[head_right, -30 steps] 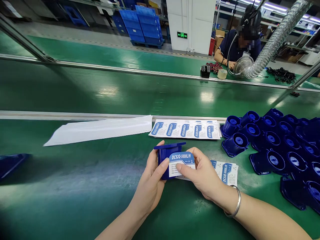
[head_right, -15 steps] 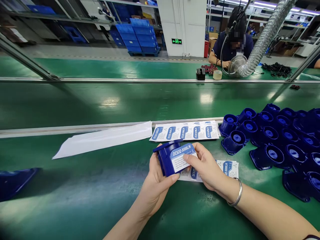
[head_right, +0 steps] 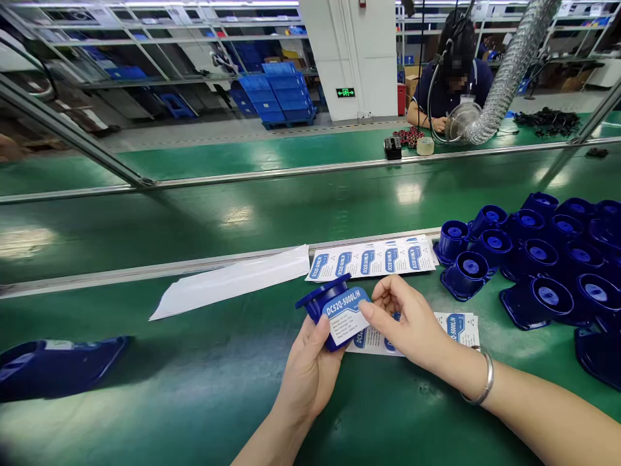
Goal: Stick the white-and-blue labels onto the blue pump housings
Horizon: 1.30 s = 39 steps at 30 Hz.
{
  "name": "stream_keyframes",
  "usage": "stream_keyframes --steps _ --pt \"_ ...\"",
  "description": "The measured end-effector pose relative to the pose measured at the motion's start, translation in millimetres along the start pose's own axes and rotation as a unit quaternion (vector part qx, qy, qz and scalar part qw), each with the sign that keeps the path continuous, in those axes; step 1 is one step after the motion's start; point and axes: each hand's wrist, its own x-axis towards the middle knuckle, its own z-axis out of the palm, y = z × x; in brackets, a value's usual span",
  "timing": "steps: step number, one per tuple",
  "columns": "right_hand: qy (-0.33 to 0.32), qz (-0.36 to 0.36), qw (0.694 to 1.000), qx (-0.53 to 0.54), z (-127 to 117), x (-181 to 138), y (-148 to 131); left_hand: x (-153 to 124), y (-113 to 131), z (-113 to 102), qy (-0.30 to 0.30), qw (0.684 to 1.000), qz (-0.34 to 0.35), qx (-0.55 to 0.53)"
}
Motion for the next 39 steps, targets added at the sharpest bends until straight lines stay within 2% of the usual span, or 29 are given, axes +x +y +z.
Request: stream_keyframes --steps 5,13,22,29,33,39 --pt "0.018 -0.094 0.984 -0.153 -4.5 -2.2 -9.4 -1.9 -2.1 -1.9 -0.019 1.000 -0.005 -0.017" --pt "0.027 -0.218 0.952 -0.215 1.4 -5.9 -7.3 -1.8 -2.1 0.3 -0.019 0.999 -0.017 -0.026" --pt "0.027 -0.252 0.938 -0.238 3.7 -4.6 -0.4 -5.6 -3.2 0.9 -0.041 0.997 -0.022 -0.065" --pt "0.017 -0.249 0.946 -0.208 10.0 -3.8 4.9 -9.0 -5.7 -4.7 -0.051 0.993 -0.057 -0.090" --pt "0.038 -0.229 0.960 -0.157 16.3 -5.3 15.3 -7.9 -11.5 -12.4 -0.060 0.990 -0.074 -0.103" --pt "0.078 -0.057 0.995 -0.018 21.6 -2.7 33.5 -2.4 -8.2 -7.8 -0.100 0.978 -0.099 -0.153"
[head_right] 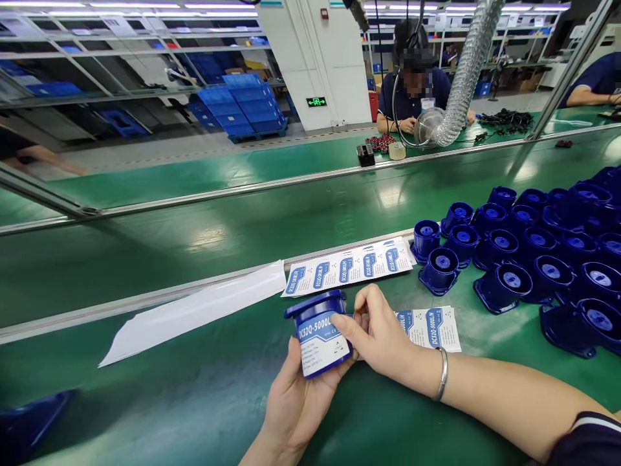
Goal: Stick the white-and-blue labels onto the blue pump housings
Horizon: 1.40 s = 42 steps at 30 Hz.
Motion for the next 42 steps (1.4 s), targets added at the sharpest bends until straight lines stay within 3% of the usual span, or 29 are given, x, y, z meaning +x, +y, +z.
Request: stream_keyframes --steps 2,4,8,11,13,20,27,32,36,42 --pt "0.017 0.013 1.000 0.010 -3.3 2.8 -0.9 0.1 1.9 6.1 -0.016 1.000 -0.018 0.010" --pt "0.018 -0.026 0.999 0.001 -9.7 6.1 -5.6 -0.6 2.6 11.8 -0.035 0.998 -0.034 0.030" --pt "-0.103 -0.072 0.991 0.034 -23.7 11.6 -16.5 -1.3 -0.1 18.0 -0.056 0.995 -0.071 0.047" --pt "-0.187 -0.015 0.979 0.081 -29.2 13.2 -17.8 -1.5 -2.5 19.0 -0.076 0.990 -0.109 0.042" --pt "-0.202 0.013 0.975 0.093 -30.1 13.4 -14.7 -1.4 -2.9 19.8 -0.077 0.989 -0.119 0.038" --pt "-0.116 0.006 0.992 0.048 -26.0 11.2 -3.4 0.2 2.7 24.8 -0.006 0.990 -0.086 0.109" --pt "-0.077 0.059 0.995 0.003 -21.5 7.0 -8.1 -2.5 3.1 23.4 -0.008 0.978 -0.025 0.209" --pt "-0.052 0.073 0.996 -0.016 -19.9 9.6 -9.7 -4.2 0.5 20.7 0.018 0.950 0.044 0.307" --pt "-0.047 0.065 0.997 -0.006 -20.2 11.1 -10.0 -2.8 3.9 18.9 -0.003 0.937 0.055 0.346" --pt "-0.057 0.043 0.997 0.010 -22.7 10.3 -12.0 -2.1 7.8 19.9 -0.036 0.945 0.046 0.322"
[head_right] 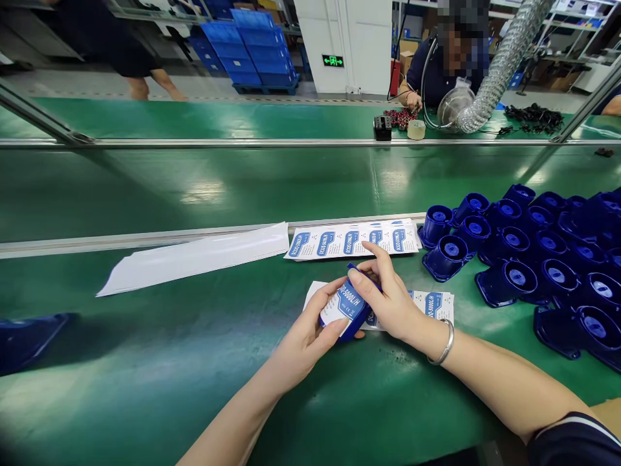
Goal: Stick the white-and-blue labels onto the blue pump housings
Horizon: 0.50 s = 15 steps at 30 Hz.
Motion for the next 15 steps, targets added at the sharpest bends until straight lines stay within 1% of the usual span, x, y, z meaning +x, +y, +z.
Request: stream_keyframes --steps 3,5,7,9,11,13,15 --pt "-0.004 -0.010 1.000 -0.001 -1.2 0.9 -1.8 -0.9 -3.5 0.6 -0.003 0.999 0.019 0.035" --pt "-0.001 0.002 1.000 -0.004 -1.9 2.6 -2.2 -1.7 -7.0 1.2 0.006 0.996 0.042 0.075" --pt "0.001 0.017 1.000 -0.008 -2.3 4.5 -1.3 -2.6 -9.5 1.9 0.018 0.995 0.052 0.079" --pt "0.000 0.016 1.000 -0.013 -2.2 5.5 0.7 -2.8 -9.7 2.3 0.017 0.998 0.045 0.033" --pt "-0.003 0.003 1.000 -0.024 -1.4 4.9 3.2 -1.9 -7.5 2.0 0.009 0.999 0.023 -0.028" --pt "-0.008 -0.014 0.999 -0.043 -0.2 2.5 5.4 -0.2 -3.5 1.4 0.005 0.996 -0.016 -0.083" --pt "-0.021 -0.031 0.997 -0.066 1.0 -1.0 6.7 1.4 0.8 1.4 0.019 0.992 -0.056 -0.116"
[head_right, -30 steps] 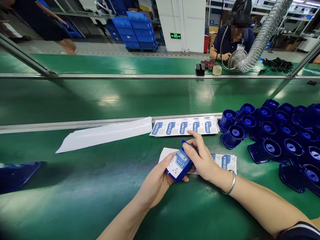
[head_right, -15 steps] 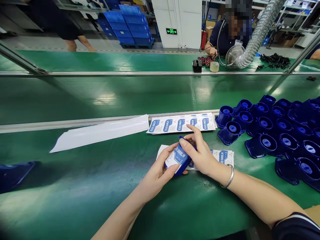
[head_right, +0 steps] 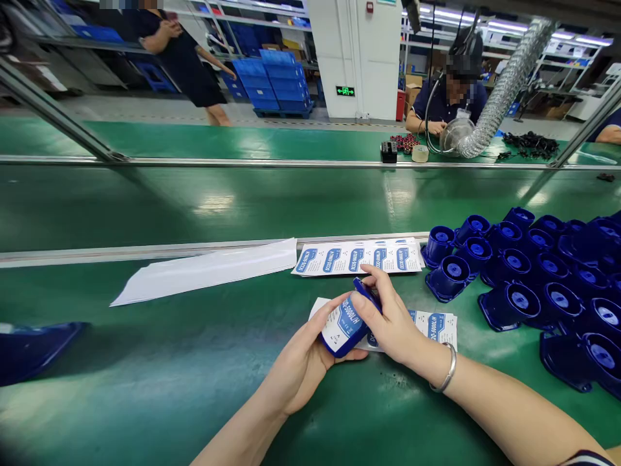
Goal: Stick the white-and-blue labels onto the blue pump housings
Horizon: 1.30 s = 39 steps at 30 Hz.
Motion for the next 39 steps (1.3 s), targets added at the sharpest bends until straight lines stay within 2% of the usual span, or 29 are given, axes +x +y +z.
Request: stream_keyframes --steps 3,7,11,13,15,17,20,25,28,31,39 --pt "-0.013 -0.024 0.999 -0.033 1.1 -4.8 -1.0 0.3 3.8 2.6 0.020 1.000 -0.017 -0.005" --pt "-0.009 -0.025 0.999 -0.036 0.7 -5.7 -2.3 -0.1 0.7 6.4 0.026 0.999 0.009 0.022" --pt "-0.006 0.008 1.000 -0.012 0.1 -2.1 -1.1 1.2 -10.2 8.1 0.058 0.989 0.067 0.117" --pt "-0.007 0.020 1.000 -0.007 -0.6 -0.1 -1.8 2.3 -15.1 6.4 0.091 0.978 0.083 0.169" --pt "-0.007 0.024 1.000 -0.001 -1.9 1.2 -3.9 2.7 -16.6 3.0 0.094 0.972 0.089 0.198" --pt "-0.015 0.022 1.000 0.000 -3.9 1.4 -6.6 2.1 -13.3 -0.6 0.051 0.979 0.092 0.173" --pt "-0.035 -0.016 0.999 -0.035 -6.4 -0.5 -8.3 0.7 -2.0 -4.0 -0.005 0.996 0.063 0.064" --pt "-0.076 -0.191 0.975 -0.084 -6.6 -3.9 -3.6 4.2 8.7 -6.7 0.065 0.995 -0.037 -0.068" --pt "-0.101 -0.265 0.954 -0.095 -6.3 -3.6 -2.7 7.1 4.7 -8.3 0.052 0.992 -0.063 -0.095" --pt "-0.109 -0.278 0.949 -0.099 -6.9 -2.8 -4.1 5.9 0.2 -7.6 0.045 0.991 -0.054 -0.111" --pt "-0.073 -0.247 0.961 -0.104 -3.2 -4.3 -6.8 0.8 -1.7 0.3 0.035 0.998 0.011 -0.059"
